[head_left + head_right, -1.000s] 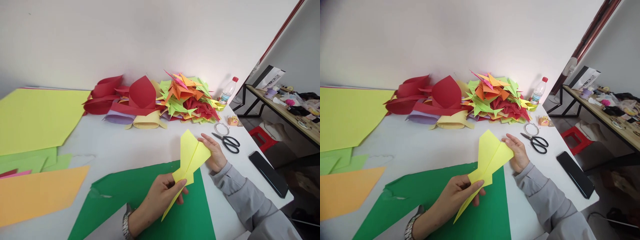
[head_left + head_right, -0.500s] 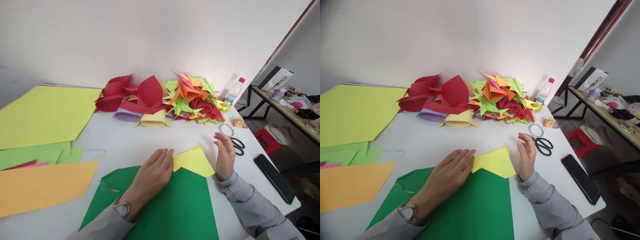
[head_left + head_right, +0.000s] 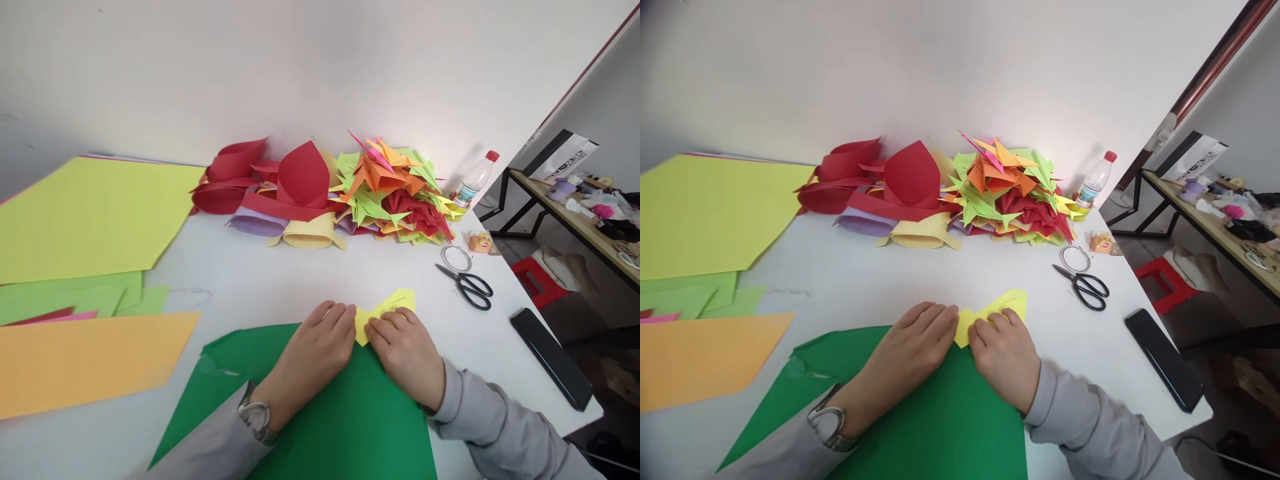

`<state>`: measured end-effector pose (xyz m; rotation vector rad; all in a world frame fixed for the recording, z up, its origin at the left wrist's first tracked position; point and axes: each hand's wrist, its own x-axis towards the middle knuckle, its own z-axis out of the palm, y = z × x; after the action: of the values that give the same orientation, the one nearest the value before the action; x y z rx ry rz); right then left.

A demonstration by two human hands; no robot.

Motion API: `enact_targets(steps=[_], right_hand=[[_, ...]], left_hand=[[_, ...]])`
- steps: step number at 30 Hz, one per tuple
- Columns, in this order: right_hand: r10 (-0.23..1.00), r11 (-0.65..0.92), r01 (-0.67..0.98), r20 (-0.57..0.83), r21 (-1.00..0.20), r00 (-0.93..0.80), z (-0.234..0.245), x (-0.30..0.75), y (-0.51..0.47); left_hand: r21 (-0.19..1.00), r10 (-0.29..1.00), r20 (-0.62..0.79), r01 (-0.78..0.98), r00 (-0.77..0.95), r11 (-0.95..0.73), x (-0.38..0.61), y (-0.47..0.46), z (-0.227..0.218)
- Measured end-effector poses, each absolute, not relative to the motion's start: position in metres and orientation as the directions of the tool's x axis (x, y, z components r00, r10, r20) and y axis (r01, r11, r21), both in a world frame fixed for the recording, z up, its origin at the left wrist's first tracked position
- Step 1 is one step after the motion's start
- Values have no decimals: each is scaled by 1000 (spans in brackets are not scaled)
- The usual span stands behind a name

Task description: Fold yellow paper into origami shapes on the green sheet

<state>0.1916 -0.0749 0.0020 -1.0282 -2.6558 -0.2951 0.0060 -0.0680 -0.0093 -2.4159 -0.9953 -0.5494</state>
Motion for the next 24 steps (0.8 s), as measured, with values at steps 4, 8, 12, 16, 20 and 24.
enact_targets(steps=[4,8,12,16,20,24], right_hand=[[637,711,691,301,126,-710,2,190,-77],[645,703,697,286,142,-709,5,189,-79],[660,704,702,270,104,-701,8,188,-80],[661,692,714,305,107,-686,8,187,-83],[671,684,719,277,126,-687,9,183,-81],[737,659,746,116,92,-665,25,179,-68]], left_hand=[[-124,596,489,727,637,-676,0,-70,-5],[-90,592,449,693,669,-715,1,-74,-6],[-70,637,416,721,649,-689,5,-77,-10],[-12,681,415,753,603,-658,6,-79,-12],[41,682,423,739,597,-672,3,-79,-10],[205,716,403,707,570,-677,-2,-70,-10]])
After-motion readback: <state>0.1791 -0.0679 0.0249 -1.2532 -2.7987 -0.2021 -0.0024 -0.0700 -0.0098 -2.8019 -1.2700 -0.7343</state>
